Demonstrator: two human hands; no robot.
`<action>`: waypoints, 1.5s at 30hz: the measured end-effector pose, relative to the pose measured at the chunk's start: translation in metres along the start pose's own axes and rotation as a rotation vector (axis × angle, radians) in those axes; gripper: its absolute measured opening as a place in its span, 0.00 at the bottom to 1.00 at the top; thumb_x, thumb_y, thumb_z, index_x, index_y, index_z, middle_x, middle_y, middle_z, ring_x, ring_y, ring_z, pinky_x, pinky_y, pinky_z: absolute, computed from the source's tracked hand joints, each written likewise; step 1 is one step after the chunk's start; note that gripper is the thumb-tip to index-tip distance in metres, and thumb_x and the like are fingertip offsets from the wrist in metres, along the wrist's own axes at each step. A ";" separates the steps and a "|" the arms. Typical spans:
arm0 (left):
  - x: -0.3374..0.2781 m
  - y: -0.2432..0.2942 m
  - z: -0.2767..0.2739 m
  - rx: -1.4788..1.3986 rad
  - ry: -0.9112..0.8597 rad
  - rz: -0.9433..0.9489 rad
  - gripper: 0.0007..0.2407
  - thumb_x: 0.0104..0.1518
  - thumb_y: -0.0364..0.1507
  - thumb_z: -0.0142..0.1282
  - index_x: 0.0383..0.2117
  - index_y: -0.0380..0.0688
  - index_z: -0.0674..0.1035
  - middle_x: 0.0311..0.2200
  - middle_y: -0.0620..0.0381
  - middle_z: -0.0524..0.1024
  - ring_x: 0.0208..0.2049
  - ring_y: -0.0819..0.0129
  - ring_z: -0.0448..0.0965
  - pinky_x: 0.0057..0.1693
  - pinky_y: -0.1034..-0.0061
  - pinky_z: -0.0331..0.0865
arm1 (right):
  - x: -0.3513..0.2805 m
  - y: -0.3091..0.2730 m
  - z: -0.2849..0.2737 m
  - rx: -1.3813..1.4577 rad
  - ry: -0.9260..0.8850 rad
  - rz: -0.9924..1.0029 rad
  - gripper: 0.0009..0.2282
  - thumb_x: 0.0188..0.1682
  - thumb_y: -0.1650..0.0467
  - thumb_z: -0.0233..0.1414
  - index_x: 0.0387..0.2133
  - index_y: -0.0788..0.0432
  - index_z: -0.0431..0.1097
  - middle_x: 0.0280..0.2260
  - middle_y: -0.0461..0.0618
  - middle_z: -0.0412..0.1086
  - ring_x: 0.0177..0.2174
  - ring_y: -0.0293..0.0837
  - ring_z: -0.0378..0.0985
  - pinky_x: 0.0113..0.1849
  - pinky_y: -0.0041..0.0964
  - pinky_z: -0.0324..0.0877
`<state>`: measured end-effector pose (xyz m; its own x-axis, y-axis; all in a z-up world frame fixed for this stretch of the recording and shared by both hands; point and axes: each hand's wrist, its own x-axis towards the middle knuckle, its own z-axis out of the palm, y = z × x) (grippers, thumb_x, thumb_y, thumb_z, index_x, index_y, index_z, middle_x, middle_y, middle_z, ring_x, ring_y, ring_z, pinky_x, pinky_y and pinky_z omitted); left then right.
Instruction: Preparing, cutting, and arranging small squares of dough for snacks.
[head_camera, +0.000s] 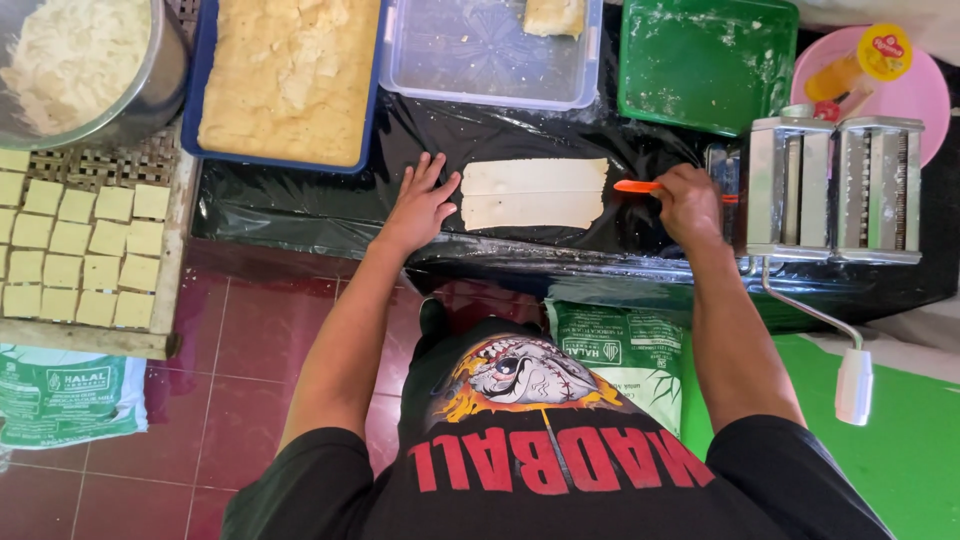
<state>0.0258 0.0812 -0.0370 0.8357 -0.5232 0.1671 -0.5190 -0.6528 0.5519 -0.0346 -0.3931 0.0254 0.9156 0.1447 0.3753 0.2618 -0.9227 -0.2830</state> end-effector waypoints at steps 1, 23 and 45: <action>0.001 0.001 0.000 0.000 0.001 0.000 0.21 0.61 0.30 0.58 0.62 0.47 0.74 0.71 0.45 0.55 0.73 0.44 0.46 0.73 0.48 0.43 | 0.003 -0.006 0.001 -0.001 0.000 0.000 0.05 0.44 0.76 0.62 0.33 0.58 0.78 0.38 0.52 0.75 0.37 0.58 0.76 0.39 0.51 0.72; -0.001 -0.001 0.000 -0.037 -0.002 0.009 0.21 0.61 0.31 0.58 0.63 0.49 0.73 0.72 0.46 0.54 0.74 0.46 0.45 0.73 0.48 0.42 | 0.015 -0.044 0.005 -0.081 -0.101 -0.015 0.02 0.48 0.71 0.61 0.32 0.52 0.77 0.36 0.47 0.74 0.39 0.54 0.75 0.41 0.52 0.69; -0.001 -0.004 0.002 -0.045 0.021 0.020 0.22 0.61 0.30 0.59 0.63 0.49 0.73 0.72 0.46 0.54 0.74 0.46 0.45 0.73 0.47 0.43 | 0.027 -0.059 0.019 -0.078 -0.118 -0.086 0.03 0.47 0.72 0.59 0.33 0.52 0.78 0.36 0.44 0.74 0.40 0.52 0.75 0.42 0.51 0.67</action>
<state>0.0265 0.0833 -0.0408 0.8292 -0.5237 0.1951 -0.5271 -0.6169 0.5845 -0.0195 -0.3280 0.0353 0.9214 0.2613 0.2876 0.3208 -0.9292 -0.1835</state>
